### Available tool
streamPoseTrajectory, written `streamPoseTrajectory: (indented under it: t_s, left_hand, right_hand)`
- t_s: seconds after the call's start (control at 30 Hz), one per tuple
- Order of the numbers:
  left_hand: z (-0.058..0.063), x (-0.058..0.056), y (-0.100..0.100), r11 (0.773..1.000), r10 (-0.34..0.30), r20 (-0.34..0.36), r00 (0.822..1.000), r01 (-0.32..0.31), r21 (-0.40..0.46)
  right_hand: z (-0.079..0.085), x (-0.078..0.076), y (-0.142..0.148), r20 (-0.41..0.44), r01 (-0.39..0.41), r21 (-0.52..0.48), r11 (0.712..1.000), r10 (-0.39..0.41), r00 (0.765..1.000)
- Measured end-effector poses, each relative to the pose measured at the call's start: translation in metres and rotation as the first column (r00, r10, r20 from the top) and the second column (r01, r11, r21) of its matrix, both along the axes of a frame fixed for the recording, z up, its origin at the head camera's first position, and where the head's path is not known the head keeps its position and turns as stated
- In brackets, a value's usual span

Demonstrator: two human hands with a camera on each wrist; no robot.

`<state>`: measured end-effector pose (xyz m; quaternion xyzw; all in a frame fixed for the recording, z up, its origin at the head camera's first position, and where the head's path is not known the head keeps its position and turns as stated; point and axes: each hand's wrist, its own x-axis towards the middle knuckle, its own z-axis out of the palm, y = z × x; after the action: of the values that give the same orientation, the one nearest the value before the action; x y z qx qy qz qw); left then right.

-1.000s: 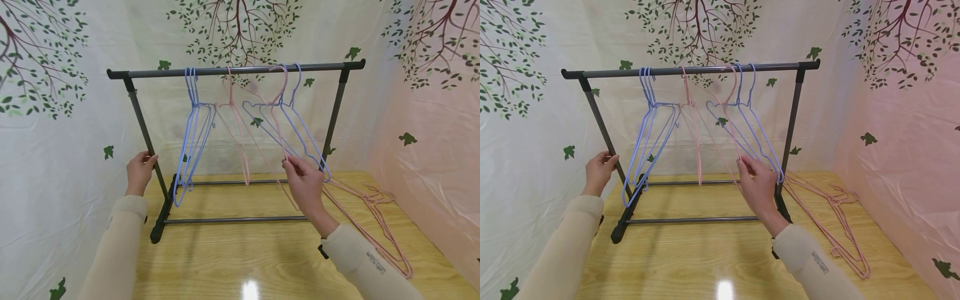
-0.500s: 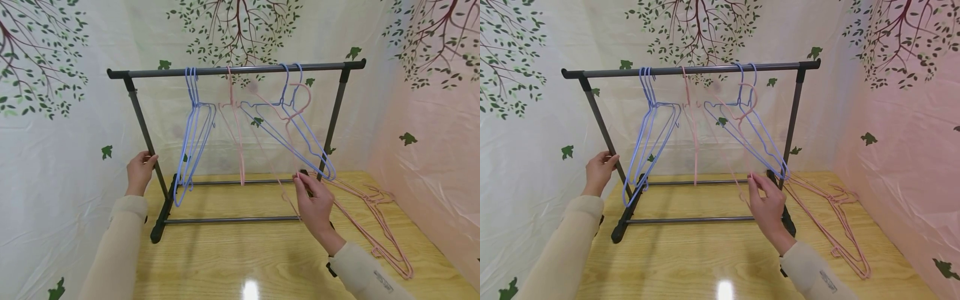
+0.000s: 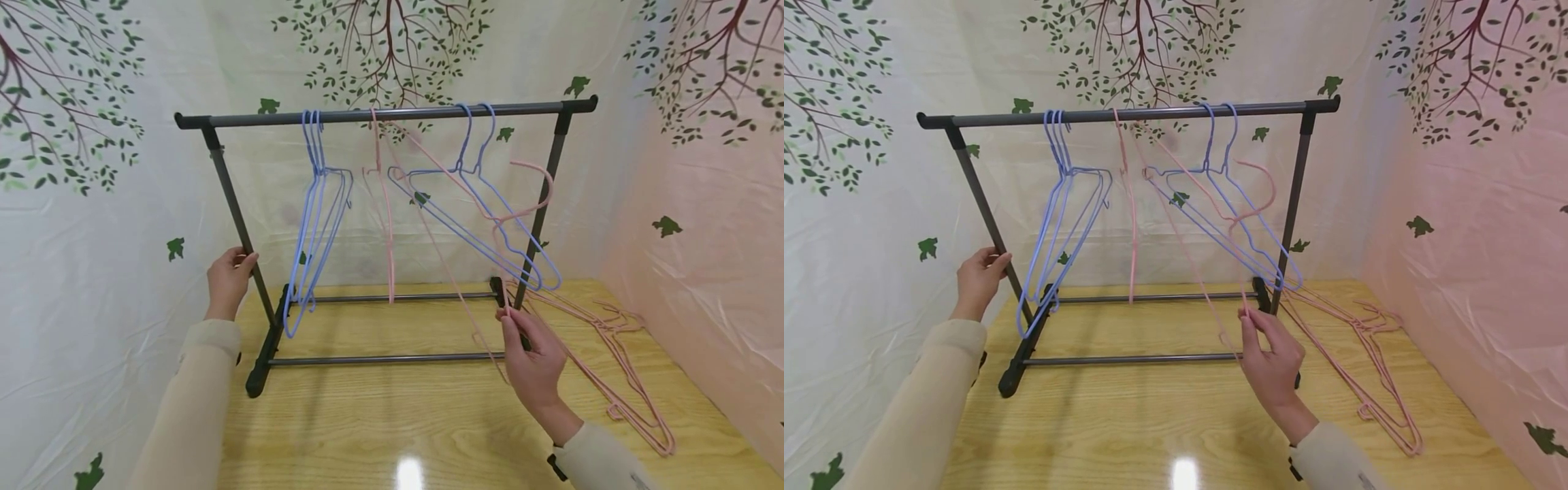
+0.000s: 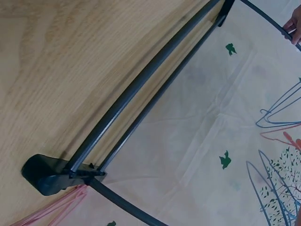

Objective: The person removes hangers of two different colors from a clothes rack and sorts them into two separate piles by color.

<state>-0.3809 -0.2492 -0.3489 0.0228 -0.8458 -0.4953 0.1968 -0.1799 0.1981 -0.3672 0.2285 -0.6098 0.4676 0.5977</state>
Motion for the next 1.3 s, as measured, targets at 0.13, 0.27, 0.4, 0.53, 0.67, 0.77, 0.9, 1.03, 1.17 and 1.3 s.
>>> streamPoseTrajectory:
  t_s: [0.13,0.27,0.4,0.53,0.67,0.77,0.9,1.03,1.17,1.3]
  left_hand:
    - [0.000,-0.001,0.001,1.000,0.002,-0.001,1.000,-0.002,-0.006]
    - [-0.001,-0.001,0.001,1.000,-0.002,0.005,1.000,0.002,-0.006]
    - [-0.001,-0.002,0.001,1.000,-0.003,0.013,1.000,0.003,0.001]
    - [-0.001,-0.002,0.001,1.000,0.002,0.008,1.000,-0.002,-0.003]
    - [-0.003,-0.003,0.001,1.000,0.006,-0.002,1.000,-0.006,-0.010]
    - [-0.003,-0.002,0.001,1.000,0.007,-0.006,1.000,-0.007,-0.010]
    - [-0.002,-0.001,0.000,1.000,0.005,-0.011,1.000,-0.005,-0.012]
    - [-0.001,0.000,0.000,1.000,0.004,-0.004,1.000,-0.004,-0.011]
    - [0.000,0.001,0.001,1.000,-0.003,-0.001,1.000,0.003,-0.005]
    - [0.000,0.000,0.001,1.000,-0.001,-0.012,1.000,0.001,-0.002]
  right_hand:
    - [-0.007,0.002,0.008,-0.036,-0.017,-0.003,1.000,0.017,0.999]
    - [-0.013,0.002,0.018,-0.081,-0.053,-0.016,0.998,0.052,0.995]
    - [-0.016,0.002,0.026,-0.130,-0.107,-0.046,0.993,0.100,0.986]
    - [-0.012,0.004,0.030,-0.167,-0.146,-0.073,0.987,0.132,0.977]
    - [-0.006,0.004,0.035,-0.200,-0.161,-0.096,0.982,0.139,0.970]
    - [-0.002,0.005,0.038,-0.217,-0.171,-0.128,0.977,0.141,0.966]
    - [0.005,0.006,0.043,-0.225,-0.192,-0.191,0.963,0.148,0.963]
    - [0.011,0.006,0.049,-0.229,-0.188,-0.239,0.953,0.133,0.964]
    - [0.017,0.006,0.056,-0.246,-0.203,-0.257,0.945,0.140,0.959]
    - [0.022,0.006,0.062,-0.267,-0.221,-0.283,0.933,0.145,0.953]
